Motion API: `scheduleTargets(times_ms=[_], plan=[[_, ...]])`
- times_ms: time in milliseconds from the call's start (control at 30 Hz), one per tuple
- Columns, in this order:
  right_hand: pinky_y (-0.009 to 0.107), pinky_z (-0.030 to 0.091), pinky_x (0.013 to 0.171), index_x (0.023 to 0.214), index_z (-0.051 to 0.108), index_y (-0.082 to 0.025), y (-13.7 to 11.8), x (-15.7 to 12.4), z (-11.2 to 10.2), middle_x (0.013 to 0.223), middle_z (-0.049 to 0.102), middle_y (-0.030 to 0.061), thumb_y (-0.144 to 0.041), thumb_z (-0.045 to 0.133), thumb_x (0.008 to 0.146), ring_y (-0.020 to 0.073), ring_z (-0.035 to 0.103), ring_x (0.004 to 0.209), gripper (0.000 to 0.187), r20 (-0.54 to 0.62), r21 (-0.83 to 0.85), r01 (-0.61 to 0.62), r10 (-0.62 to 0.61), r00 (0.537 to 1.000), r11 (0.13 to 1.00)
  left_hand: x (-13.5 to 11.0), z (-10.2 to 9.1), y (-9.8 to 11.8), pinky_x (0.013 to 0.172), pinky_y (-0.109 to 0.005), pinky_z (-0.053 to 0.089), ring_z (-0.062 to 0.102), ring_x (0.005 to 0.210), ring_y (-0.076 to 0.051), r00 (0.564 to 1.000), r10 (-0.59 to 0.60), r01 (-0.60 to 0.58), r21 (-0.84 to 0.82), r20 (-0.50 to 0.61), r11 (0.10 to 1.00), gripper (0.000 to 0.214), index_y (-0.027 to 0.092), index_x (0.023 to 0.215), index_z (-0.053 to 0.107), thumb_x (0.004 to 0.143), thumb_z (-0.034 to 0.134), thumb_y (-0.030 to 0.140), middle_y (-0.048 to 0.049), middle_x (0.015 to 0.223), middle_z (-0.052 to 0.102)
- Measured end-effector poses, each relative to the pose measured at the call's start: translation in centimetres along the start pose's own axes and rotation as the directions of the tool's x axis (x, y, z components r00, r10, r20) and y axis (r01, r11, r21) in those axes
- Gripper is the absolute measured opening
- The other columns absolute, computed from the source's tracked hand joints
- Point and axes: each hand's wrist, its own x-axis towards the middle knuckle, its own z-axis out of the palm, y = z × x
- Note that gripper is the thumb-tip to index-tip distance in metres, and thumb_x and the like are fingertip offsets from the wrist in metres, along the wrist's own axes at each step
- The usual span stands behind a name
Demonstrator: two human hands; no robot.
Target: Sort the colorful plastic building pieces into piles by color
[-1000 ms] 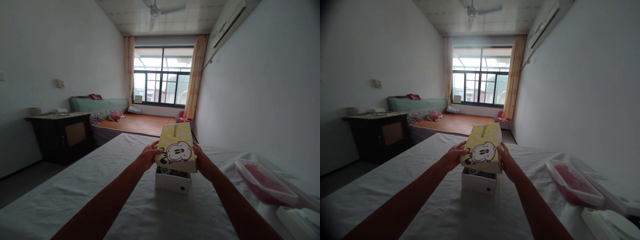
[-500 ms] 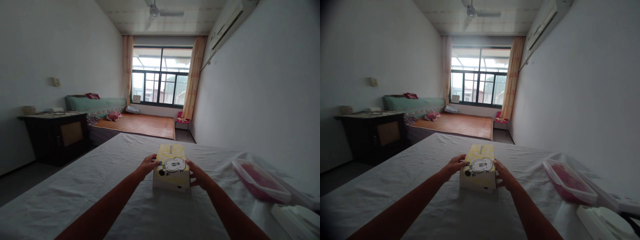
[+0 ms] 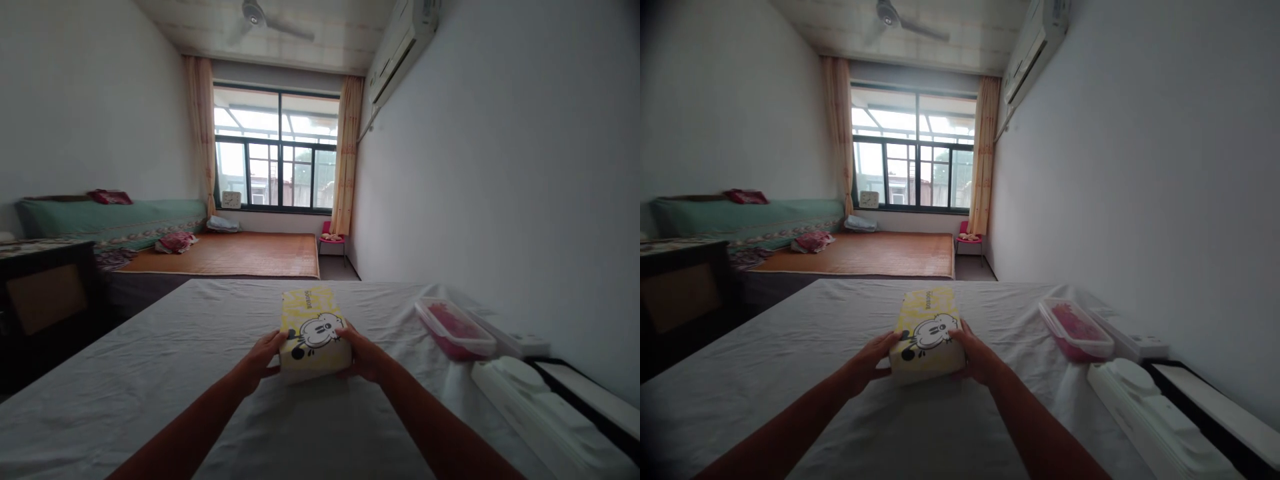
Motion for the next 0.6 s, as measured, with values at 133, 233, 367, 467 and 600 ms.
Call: scheduleTargets(times_ms=[133,233,367,467,600], plan=[[0.043,0.052,0.07,0.134,0.035,-0.041,-0.2,-1.1,-3.3,0.127,0.055,0.0045,-0.054,0.052,0.078,0.0242,0.061,0.096,0.06,-0.105,0.064,0.104,-0.097,0.99,0.993,0.8,3.6,0.9,0.076,-0.038,0.049,0.049,0.118,-0.029,0.998,0.014,-0.009,-0.074,0.069,0.997,0.06,0.039,0.127,0.046,0.074,0.057,0.065,-0.0028,0.14,0.046],[0.043,0.052,0.074,0.133,0.039,-0.036,-0.4,-2.6,-6.6,0.129,0.055,0.0064,-0.06,0.046,0.08,0.0248,0.061,0.1,0.059,-0.184,0.064,0.122,-0.108,0.977,0.991,2.1,7.4,1.5,0.07,-0.039,0.051,0.062,0.092,-0.026,0.972,-0.031,0.071,-0.163,0.234,0.984,0.079,0.044,0.138,0.026,0.071,0.063,0.063,-0.006,0.138,0.048],[0.051,0.047,0.088,0.132,0.044,-0.028,-0.5,-5.9,-10.8,0.14,0.044,0.0105,-0.069,0.043,0.077,0.0324,0.046,0.123,0.069,-0.466,-0.213,0.085,-0.177,0.867,0.973,3.8,12.9,1.6,0.058,-0.032,0.049,0.062,0.068,-0.017,0.968,-0.076,0.124,-0.192,0.24,0.974,0.087,0.041,0.143,0.016,0.072,0.064,0.058,-0.0082,0.135,0.05],[0.051,0.036,0.104,0.131,0.047,-0.021,0.8,-9.2,-12.9,0.146,0.035,0.0126,-0.06,0.054,0.072,0.0333,0.027,0.136,0.071,-0.592,-0.635,0.069,-0.542,0.596,0.769,4.5,16.8,1.5,0.056,-0.028,0.048,0.063,0.073,-0.019,0.975,-0.081,0.129,-0.234,0.206,0.964,0.09,0.038,0.144,0.015,0.072,0.067,0.054,-0.0096,0.132,0.052],[0.043,0.047,0.096,0.131,0.046,-0.026,3.3,-13.6,-13.2,0.151,0.027,0.0079,-0.049,0.049,0.08,0.0283,0.027,0.137,0.056,-0.493,-0.768,0.093,-0.678,0.546,0.633,5.5,21.9,1.3,0.059,-0.029,0.05,0.065,0.085,-0.023,0.979,-0.061,0.115,-0.28,0.194,0.953,0.088,0.034,0.146,0.012,0.076,0.063,0.051,-0.0105,0.13,0.054]])
